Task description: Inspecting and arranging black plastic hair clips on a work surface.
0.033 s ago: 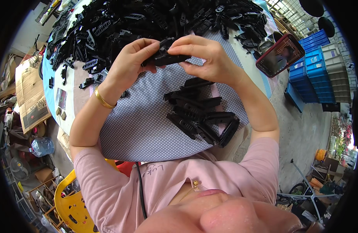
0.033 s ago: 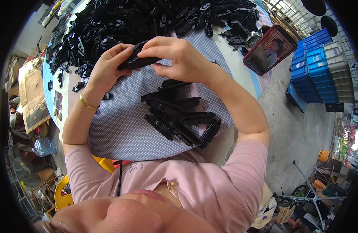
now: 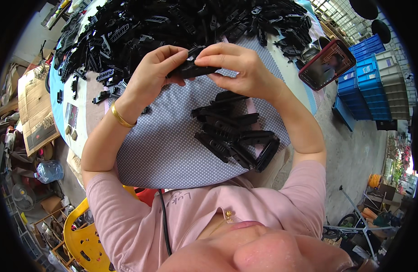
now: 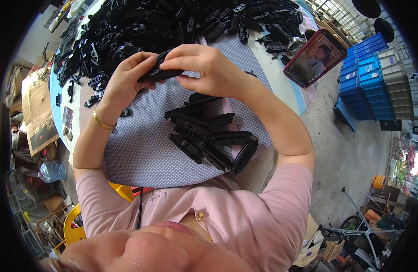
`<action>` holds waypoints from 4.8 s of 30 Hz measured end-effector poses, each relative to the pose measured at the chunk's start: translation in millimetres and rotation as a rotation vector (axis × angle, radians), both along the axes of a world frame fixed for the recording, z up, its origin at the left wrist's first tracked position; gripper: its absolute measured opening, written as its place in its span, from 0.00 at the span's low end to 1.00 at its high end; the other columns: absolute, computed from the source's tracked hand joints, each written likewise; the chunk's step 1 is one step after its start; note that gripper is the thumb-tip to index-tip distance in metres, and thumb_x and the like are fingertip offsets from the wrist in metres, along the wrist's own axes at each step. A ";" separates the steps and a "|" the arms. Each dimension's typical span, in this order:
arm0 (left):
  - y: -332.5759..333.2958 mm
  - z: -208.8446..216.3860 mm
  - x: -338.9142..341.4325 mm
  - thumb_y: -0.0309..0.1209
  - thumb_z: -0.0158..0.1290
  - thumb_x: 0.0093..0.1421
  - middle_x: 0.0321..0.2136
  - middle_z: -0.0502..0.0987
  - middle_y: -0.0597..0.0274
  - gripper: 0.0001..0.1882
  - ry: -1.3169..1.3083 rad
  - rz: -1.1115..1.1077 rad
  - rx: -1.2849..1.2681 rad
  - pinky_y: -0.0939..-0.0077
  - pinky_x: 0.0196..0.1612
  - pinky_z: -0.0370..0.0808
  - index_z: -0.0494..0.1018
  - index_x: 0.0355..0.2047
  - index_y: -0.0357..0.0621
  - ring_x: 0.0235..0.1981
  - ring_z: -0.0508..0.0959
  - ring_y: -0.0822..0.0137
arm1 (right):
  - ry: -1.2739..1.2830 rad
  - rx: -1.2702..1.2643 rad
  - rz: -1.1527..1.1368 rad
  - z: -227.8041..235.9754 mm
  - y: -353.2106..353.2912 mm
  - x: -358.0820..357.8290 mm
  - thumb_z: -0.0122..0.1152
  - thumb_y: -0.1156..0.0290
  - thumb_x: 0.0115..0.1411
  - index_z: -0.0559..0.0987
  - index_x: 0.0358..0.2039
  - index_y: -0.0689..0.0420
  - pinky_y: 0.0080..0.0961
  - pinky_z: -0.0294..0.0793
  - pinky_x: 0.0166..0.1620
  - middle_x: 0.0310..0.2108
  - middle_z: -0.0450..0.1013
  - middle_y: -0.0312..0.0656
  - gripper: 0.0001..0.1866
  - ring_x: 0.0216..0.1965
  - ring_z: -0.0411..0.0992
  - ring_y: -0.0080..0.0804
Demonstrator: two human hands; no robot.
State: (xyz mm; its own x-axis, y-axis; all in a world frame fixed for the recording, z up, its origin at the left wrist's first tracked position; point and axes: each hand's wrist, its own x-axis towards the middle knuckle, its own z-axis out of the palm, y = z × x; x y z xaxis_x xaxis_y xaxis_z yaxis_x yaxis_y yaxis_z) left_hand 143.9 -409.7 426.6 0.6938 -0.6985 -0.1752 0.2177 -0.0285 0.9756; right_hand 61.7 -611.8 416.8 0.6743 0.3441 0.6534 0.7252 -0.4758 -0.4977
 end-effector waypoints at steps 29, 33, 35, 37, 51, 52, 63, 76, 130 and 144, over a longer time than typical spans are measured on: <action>1.2 13.3 -24.6 0.23 0.58 0.49 0.32 0.77 0.52 0.22 -1.058 -0.140 0.200 0.76 0.31 0.74 0.70 0.46 0.37 0.28 0.78 0.64 | 0.074 -0.207 -0.280 -0.6 0.5 -7.8 0.72 0.62 0.40 0.78 0.37 0.57 0.28 0.66 0.40 0.26 0.75 0.38 0.23 0.30 0.73 0.34; 1.8 11.2 -20.7 0.21 0.58 0.48 0.32 0.78 0.55 0.23 -0.981 -0.174 0.246 0.81 0.31 0.74 0.71 0.47 0.36 0.28 0.77 0.72 | 0.103 -0.139 -0.243 -1.7 1.0 -5.3 0.72 0.62 0.40 0.79 0.35 0.58 0.28 0.68 0.37 0.27 0.76 0.39 0.22 0.30 0.72 0.34; 0.2 10.7 -19.6 0.21 0.58 0.49 0.31 0.78 0.55 0.22 -0.979 -0.170 0.255 0.82 0.31 0.74 0.71 0.47 0.36 0.27 0.77 0.73 | 0.130 -0.098 -0.222 -2.1 0.3 -4.7 0.72 0.62 0.40 0.80 0.36 0.58 0.27 0.68 0.36 0.28 0.76 0.40 0.22 0.30 0.72 0.34; -0.4 9.4 -19.2 0.21 0.58 0.49 0.30 0.78 0.56 0.22 -0.978 -0.164 0.265 0.82 0.31 0.74 0.72 0.47 0.36 0.27 0.77 0.74 | 0.114 -0.105 -0.226 -0.7 0.5 -4.5 0.73 0.62 0.39 0.80 0.34 0.59 0.26 0.69 0.34 0.28 0.76 0.41 0.22 0.29 0.72 0.34; -11.6 -8.4 -17.0 0.25 0.59 0.51 0.30 0.79 0.55 0.21 -0.779 -0.064 0.173 0.79 0.30 0.73 0.71 0.47 0.38 0.26 0.77 0.70 | 0.148 -0.161 -0.325 2.8 -9.6 -2.3 0.72 0.64 0.42 0.77 0.41 0.57 0.23 0.72 0.36 0.37 0.76 0.42 0.24 0.34 0.73 0.30; -11.8 -12.3 -18.5 0.26 0.58 0.52 0.29 0.79 0.52 0.21 -0.798 -0.096 0.192 0.79 0.29 0.72 0.71 0.47 0.37 0.25 0.76 0.70 | 0.117 -0.110 -0.313 7.6 -12.6 -3.3 0.71 0.64 0.43 0.76 0.45 0.57 0.22 0.73 0.38 0.41 0.75 0.43 0.27 0.37 0.74 0.29; -13.2 -16.5 -33.6 0.27 0.55 0.52 0.35 0.73 0.54 0.17 -1.057 -0.325 0.333 0.67 0.45 0.70 0.71 0.43 0.37 0.39 0.71 0.57 | -0.242 0.850 -1.160 -12.5 -160.9 -143.4 0.46 0.70 0.64 0.73 0.45 0.66 0.27 0.69 0.43 0.44 0.72 0.43 0.14 0.44 0.69 0.26; -5.7 -16.2 -31.0 0.29 0.58 0.50 0.33 0.75 0.51 0.22 -0.894 -0.259 0.313 0.67 0.40 0.73 0.71 0.46 0.36 0.34 0.76 0.55 | 0.270 1.069 -0.722 -71.6 -197.8 -142.6 0.47 0.68 0.65 0.66 0.53 0.63 0.33 0.66 0.52 0.50 0.68 0.44 0.19 0.48 0.67 0.33; -1.7 -24.1 -34.8 0.33 0.56 0.53 0.33 0.73 0.51 0.19 -1.058 -0.312 0.297 0.66 0.39 0.73 0.71 0.42 0.34 0.35 0.75 0.54 | 0.927 1.338 -0.639 -0.3 -154.9 -125.2 0.42 0.55 0.66 0.70 0.42 0.51 0.13 0.73 0.30 0.47 0.67 0.53 0.14 0.33 0.73 0.23; -0.6 -21.5 -36.4 0.30 0.57 0.52 0.31 0.72 0.52 0.18 -1.089 -0.307 0.280 0.67 0.36 0.72 0.70 0.43 0.37 0.32 0.74 0.55 | 0.766 0.931 -0.820 56.3 -97.9 -178.2 0.41 0.55 0.66 0.68 0.33 0.51 0.13 0.65 0.26 0.31 0.71 0.42 0.14 0.26 0.69 0.20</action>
